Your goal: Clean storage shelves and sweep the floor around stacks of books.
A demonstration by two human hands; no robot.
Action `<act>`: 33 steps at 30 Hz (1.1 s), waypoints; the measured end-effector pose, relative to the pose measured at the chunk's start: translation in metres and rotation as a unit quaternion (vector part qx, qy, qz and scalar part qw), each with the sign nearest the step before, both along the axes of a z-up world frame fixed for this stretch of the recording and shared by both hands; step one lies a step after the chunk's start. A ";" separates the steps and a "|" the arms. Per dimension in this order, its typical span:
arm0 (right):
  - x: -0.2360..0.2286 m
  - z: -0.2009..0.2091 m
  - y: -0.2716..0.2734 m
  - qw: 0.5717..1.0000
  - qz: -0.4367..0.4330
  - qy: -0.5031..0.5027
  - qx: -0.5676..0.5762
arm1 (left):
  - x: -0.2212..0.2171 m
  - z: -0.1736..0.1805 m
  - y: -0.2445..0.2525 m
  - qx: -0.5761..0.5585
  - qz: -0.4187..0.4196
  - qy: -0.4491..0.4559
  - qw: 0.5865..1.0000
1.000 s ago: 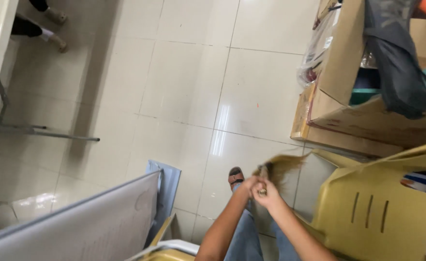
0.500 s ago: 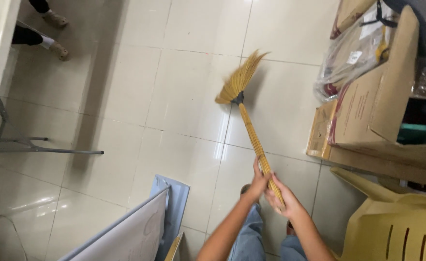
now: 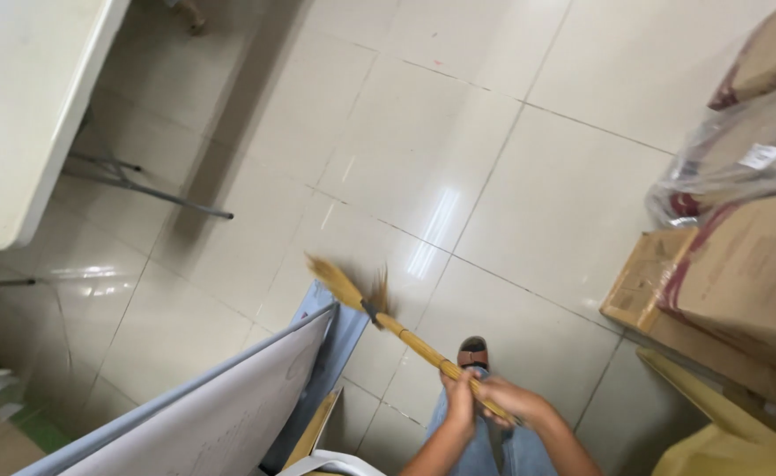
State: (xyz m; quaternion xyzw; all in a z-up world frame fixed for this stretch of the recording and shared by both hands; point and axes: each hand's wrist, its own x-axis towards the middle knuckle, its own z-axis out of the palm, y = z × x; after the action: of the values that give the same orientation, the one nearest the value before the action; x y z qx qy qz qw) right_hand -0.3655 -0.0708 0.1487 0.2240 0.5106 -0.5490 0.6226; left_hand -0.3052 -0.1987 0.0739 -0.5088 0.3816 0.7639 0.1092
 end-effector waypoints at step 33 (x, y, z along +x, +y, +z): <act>-0.137 0.058 0.039 0.963 -0.186 0.162 0.113 | -0.200 0.114 0.055 0.069 -0.124 0.088 0.986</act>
State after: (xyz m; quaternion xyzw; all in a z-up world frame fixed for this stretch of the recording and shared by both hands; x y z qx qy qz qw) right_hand -0.5024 -0.0318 0.2067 0.2924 0.6123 -0.6230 0.3892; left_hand -0.5053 -0.1441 0.1883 -0.3792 0.3963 0.8108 0.2042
